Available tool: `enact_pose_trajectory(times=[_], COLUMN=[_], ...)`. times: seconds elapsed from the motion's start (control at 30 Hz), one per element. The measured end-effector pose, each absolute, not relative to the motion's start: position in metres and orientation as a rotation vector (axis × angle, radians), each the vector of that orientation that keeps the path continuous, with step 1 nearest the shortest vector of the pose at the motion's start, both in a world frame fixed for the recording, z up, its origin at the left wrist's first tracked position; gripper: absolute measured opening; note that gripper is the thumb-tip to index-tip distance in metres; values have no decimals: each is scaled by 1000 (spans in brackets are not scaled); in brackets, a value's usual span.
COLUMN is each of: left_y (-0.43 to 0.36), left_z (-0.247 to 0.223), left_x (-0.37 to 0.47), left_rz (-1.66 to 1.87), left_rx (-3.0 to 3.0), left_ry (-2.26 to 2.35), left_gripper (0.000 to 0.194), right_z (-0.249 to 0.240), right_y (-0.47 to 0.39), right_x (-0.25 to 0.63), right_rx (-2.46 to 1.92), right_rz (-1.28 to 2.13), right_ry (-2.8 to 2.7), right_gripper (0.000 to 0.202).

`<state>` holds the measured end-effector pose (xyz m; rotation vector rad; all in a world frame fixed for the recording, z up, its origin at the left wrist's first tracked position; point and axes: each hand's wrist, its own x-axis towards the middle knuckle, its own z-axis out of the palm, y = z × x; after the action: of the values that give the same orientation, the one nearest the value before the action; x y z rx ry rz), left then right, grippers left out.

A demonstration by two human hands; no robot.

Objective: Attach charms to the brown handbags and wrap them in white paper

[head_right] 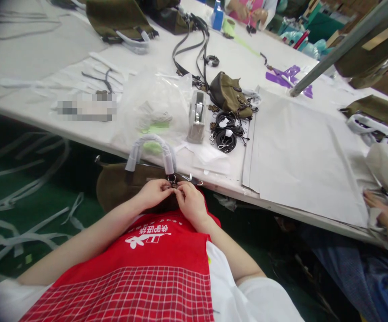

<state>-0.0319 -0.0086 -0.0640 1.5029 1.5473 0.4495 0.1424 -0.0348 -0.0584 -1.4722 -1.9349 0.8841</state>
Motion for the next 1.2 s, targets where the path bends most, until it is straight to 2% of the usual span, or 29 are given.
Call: enact_pose_trajectory(times=[0.3, 0.5, 0.63, 0.77, 0.93, 1.2], left_y=[-20, -20, -19, -20, -21, -22], left_z=[-72, -74, -74, -78, -74, -54], left_x=[-19, -19, -21, -20, -30, -56], left_rz=[675, 753, 776, 797, 803, 608], left_rx=[1181, 850, 754, 723, 755, 627], left_ry=[1541, 1418, 1374, 1390, 1392, 1268], left_gripper=[8, 21, 37, 42, 37, 32], right_z=[-62, -67, -66, -64, -58, -54], right_y=[-35, -25, -24, -25, -25, -27], right_x=[141, 142, 144, 144, 148, 158], right_rx=[-1474, -1354, -1293, -1282, -1387, -1419], right_rz=[831, 973, 1048, 1145, 1151, 1076], right_ry=[-2039, -1930, -1913, -1903, -1869, -1917], right_gripper=[15, 15, 14, 15, 19, 19])
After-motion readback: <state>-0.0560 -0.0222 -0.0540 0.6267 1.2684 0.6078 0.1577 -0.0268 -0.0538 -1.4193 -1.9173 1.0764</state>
